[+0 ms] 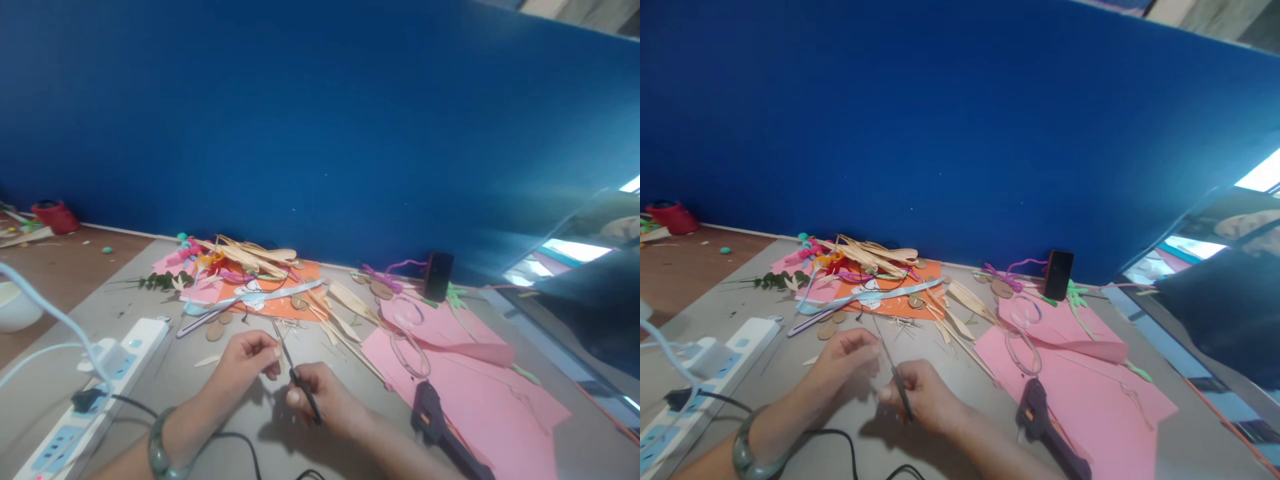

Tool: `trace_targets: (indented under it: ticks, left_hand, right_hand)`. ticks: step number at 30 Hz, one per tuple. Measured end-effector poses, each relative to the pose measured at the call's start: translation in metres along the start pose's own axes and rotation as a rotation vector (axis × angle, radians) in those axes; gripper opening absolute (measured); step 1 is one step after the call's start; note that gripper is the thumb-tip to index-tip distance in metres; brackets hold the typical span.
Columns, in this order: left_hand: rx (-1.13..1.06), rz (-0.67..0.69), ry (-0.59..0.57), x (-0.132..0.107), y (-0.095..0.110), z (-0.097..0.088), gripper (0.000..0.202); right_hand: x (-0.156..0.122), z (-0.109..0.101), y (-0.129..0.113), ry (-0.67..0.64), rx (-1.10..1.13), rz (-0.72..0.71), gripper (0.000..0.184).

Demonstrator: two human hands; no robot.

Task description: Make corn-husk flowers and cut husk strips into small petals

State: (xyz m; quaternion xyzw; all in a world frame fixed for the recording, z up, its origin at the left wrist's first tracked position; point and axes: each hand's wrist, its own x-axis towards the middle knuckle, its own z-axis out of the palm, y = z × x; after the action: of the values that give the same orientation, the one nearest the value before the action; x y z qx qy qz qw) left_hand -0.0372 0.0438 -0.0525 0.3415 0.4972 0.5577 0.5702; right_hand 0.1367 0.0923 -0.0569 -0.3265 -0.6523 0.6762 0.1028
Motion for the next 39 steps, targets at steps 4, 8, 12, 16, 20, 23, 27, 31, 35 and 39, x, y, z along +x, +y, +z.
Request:
trace_targets:
  ticks: [4, 8, 12, 16, 20, 23, 27, 31, 35, 39]
  left_hand:
    - [-0.002, 0.008, -0.009, 0.0008, -0.0016, -0.0008, 0.017]
    - [-0.001, 0.013, -0.015, 0.0004, -0.0012, -0.0005, 0.017]
    - [-0.001, 0.0, -0.001, -0.0006, 0.0008, 0.0005, 0.017]
    - [-0.019, -0.007, 0.001, -0.0006, 0.001, 0.001, 0.017]
    - [-0.053, -0.017, 0.005, 0.0005, -0.0019, 0.0007, 0.016]
    - [-0.047, -0.018, 0.006, 0.0014, -0.0039, 0.0001, 0.016]
    - [-0.016, -0.016, -0.005, 0.0019, -0.0039, -0.0008, 0.015]
    - [-0.005, -0.01, -0.011, 0.002, -0.0041, -0.0008, 0.016]
    - [-0.007, -0.003, -0.009, 0.0019, -0.0049, 0.0, 0.015]
    - [-0.021, -0.009, 0.004, 0.0016, -0.0037, 0.0008, 0.015]
  right_hand:
    - [0.0005, 0.0009, 0.0022, 0.003, 0.018, 0.014, 0.055]
    - [0.0012, 0.0014, 0.0045, 0.008, 0.024, 0.017, 0.054]
    - [0.002, -0.0001, 0.0047, 0.004, 0.026, 0.024, 0.054]
    - [0.0028, -0.0028, 0.0046, 0.004, -0.004, 0.037, 0.052]
    - [0.0027, -0.0036, 0.0047, 0.047, -0.009, 0.042, 0.05]
    - [0.0015, -0.0031, 0.0045, 0.022, 0.003, 0.008, 0.055]
    - [0.0005, -0.0024, 0.0045, -0.003, -0.003, 0.001, 0.06]
    - [0.0008, -0.0016, 0.0043, 0.002, -0.013, 0.015, 0.06]
    - [0.0005, -0.0008, 0.002, 0.009, -0.009, 0.006, 0.055]
    - [0.0008, -0.0002, 0.0007, 0.016, 0.019, 0.012, 0.054]
